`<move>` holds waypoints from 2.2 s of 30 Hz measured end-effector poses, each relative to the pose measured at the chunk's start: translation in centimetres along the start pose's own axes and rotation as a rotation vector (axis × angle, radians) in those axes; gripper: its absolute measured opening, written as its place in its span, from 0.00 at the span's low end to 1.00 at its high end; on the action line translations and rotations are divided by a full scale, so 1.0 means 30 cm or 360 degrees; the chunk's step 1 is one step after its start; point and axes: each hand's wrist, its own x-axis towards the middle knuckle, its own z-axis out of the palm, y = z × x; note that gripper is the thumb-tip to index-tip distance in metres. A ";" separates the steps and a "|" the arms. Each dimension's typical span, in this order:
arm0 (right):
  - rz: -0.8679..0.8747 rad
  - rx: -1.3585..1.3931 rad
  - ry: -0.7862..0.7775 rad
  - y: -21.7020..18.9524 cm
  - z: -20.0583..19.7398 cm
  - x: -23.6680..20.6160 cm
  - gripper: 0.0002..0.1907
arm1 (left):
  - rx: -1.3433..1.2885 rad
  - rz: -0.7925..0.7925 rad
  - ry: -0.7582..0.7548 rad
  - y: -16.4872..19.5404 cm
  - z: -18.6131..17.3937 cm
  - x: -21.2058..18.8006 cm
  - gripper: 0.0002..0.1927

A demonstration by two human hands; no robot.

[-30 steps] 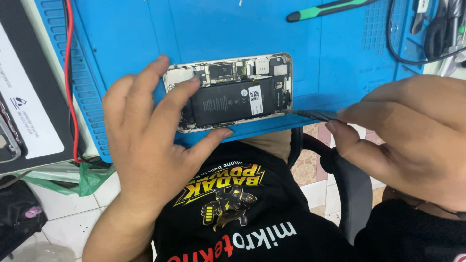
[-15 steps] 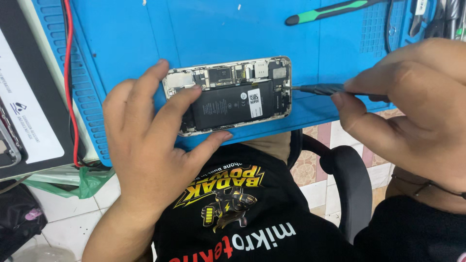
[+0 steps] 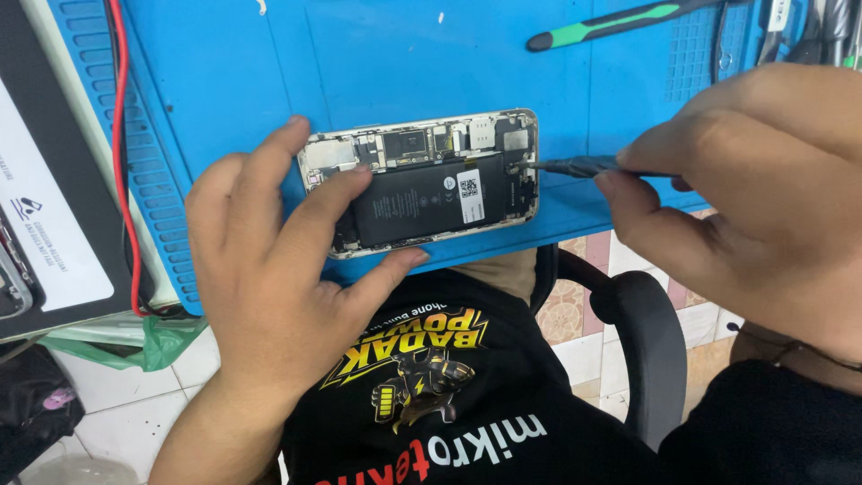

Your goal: The person works on a disassembled smartphone on a blue repair mat, using a screwdriver to unscrew and pry internal components from the phone body. They reposition the phone repeatedly, lift out small internal parts, and set removed components aside on the mat.

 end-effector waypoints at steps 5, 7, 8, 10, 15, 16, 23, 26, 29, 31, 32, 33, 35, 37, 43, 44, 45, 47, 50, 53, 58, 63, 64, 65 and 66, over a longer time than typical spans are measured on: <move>0.0017 -0.0215 -0.0289 -0.009 -0.022 0.028 0.09 | 0.0000 -0.0004 -0.0005 0.005 -0.003 0.004 0.33; 0.0016 -0.0260 -0.0503 -0.012 -0.042 0.039 0.10 | -0.0004 -0.0011 -0.0013 0.007 -0.004 0.005 0.33; 0.0001 -0.0289 -0.0625 -0.014 -0.050 0.044 0.12 | -0.0005 -0.0012 -0.0012 0.008 -0.004 0.005 0.33; -0.0122 -0.0265 -0.0583 -0.015 -0.058 0.058 0.15 | 0.0000 -0.0014 -0.0011 0.009 -0.004 0.006 0.33; -0.0149 -0.0269 -0.0384 -0.007 -0.052 0.087 0.18 | 0.0022 -0.0018 0.0006 0.016 -0.004 0.003 0.32; -0.0081 -0.0321 -0.0443 -0.007 -0.050 0.088 0.19 | 0.0024 -0.0018 0.0003 0.018 -0.003 0.002 0.32; -0.0014 -0.0431 -0.0578 -0.013 -0.053 0.081 0.28 | 0.0047 -0.0023 0.0003 0.022 0.009 -0.019 0.32; -0.0077 -0.0304 -0.0422 -0.004 -0.057 0.072 0.27 | 0.0053 -0.0005 0.0015 0.017 0.019 -0.029 0.33; -0.0204 -0.0031 -0.0155 -0.008 -0.058 0.053 0.21 | 0.0055 0.0005 0.0023 0.014 0.023 -0.040 0.33; -0.0112 -0.0152 -0.0289 -0.011 -0.058 0.045 0.17 | 0.0055 0.0006 0.0035 0.014 0.027 -0.043 0.33; -0.0001 -0.0348 -0.0458 -0.013 -0.059 0.042 0.17 | 0.0051 0.0015 0.0043 0.014 0.028 -0.043 0.33; 0.0023 -0.0355 -0.0466 -0.015 -0.060 0.042 0.17 | 0.0045 0.0021 0.0049 0.014 0.028 -0.044 0.33; -0.0021 -0.0183 -0.0317 -0.017 -0.059 0.045 0.18 | 0.0041 0.0028 0.0053 0.015 0.027 -0.044 0.33; 0.0021 -0.0180 -0.0329 -0.020 -0.060 0.047 0.16 | 0.0044 0.0027 0.0060 0.017 0.028 -0.045 0.33; 0.0008 0.0013 -0.0042 -0.001 -0.047 0.006 0.09 | 0.0047 0.0005 0.0051 0.024 0.030 -0.045 0.32; -0.0031 0.0065 -0.0006 0.019 -0.041 -0.005 0.11 | 0.0037 0.0008 0.0048 0.026 0.027 -0.042 0.33; -0.0025 0.0136 0.0023 0.041 -0.035 -0.021 0.11 | 0.0026 0.0007 0.0046 0.029 0.025 -0.039 0.33; 0.0028 0.0296 0.0078 0.091 -0.016 -0.059 0.11 | -0.0084 -0.0005 0.0057 0.036 0.012 -0.027 0.32; 0.0293 0.0578 0.0139 0.156 0.018 -0.143 0.12 | -0.0284 0.0008 0.0155 0.051 -0.024 -0.010 0.29; 0.0531 0.1448 0.0429 0.176 0.119 -0.207 0.12 | -0.0423 0.0100 0.0324 0.075 -0.052 0.005 0.24; 0.0439 0.2538 0.0678 0.182 0.282 -0.250 0.09 | -0.0998 0.0055 0.0212 0.135 -0.028 0.009 0.23; 0.0564 0.2607 0.0717 0.140 0.328 -0.266 0.09 | -0.1279 -0.0049 0.0053 0.161 0.008 0.010 0.28; 0.0567 0.2581 0.0705 0.131 0.332 -0.264 0.09 | -0.1286 -0.0035 0.0045 0.158 0.013 0.012 0.30; 0.0562 0.2551 0.0683 0.121 0.336 -0.263 0.09 | -0.1298 -0.0046 0.0042 0.156 0.017 0.012 0.29; 0.0571 0.2537 0.0668 0.113 0.341 -0.261 0.09 | -0.1312 -0.0058 0.0036 0.156 0.022 0.010 0.27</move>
